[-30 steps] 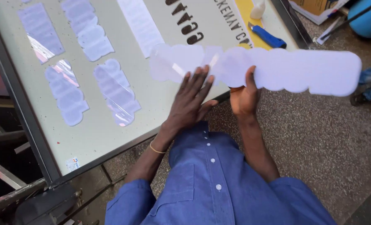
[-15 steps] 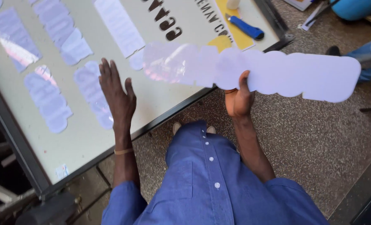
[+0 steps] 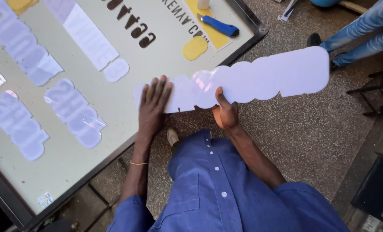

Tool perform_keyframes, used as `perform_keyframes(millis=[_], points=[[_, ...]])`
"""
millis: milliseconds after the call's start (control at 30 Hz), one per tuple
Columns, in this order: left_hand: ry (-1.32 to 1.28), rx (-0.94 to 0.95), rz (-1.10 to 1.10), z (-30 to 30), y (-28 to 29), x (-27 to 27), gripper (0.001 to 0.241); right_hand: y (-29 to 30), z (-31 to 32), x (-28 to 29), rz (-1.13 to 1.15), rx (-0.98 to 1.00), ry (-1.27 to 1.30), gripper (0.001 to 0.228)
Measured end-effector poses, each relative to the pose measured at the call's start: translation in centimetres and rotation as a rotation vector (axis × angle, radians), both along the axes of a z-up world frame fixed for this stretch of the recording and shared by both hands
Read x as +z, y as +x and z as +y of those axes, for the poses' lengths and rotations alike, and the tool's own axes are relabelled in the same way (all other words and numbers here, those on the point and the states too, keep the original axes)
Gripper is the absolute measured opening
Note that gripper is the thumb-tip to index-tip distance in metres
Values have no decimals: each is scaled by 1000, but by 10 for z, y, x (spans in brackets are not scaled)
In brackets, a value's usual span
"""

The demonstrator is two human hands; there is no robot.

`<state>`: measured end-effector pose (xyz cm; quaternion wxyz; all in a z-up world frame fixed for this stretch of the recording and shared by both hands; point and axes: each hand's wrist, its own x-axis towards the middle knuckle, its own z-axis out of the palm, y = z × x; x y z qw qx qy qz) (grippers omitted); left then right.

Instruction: The person is applying glue to the back of vinyl letters and carefully placing them onto a large sign board, occasionally using a utility knife for adjustments.

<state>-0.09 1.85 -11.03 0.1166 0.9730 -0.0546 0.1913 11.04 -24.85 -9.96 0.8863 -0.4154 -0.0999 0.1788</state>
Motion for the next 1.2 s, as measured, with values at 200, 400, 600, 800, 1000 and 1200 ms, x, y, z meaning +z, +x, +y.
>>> perform_keyframes(millis=[200, 400, 600, 800, 1000, 1200], points=[[-208, 288, 402, -2, -40, 67, 122, 14, -16, -18, -60, 71, -55, 58], [-205, 58, 267, -65, -8, 120, 137, 12, 13, -50, -33, 241, -18, 59], [-212, 115, 191, -61, 16, 83, 139, 4, 14, 1, -159, 356, -74, 63], [-42, 312, 149, -5, -17, 74, 137, 11, -27, 50, -656, 16, -575, 38], [-83, 266, 299, 3, -44, 115, 125, 48, -9, 74, -1672, -26, -1037, 71], [-135, 163, 365, 2, -33, 118, 111, 63, 26, 99, -1645, 489, -1225, 91]])
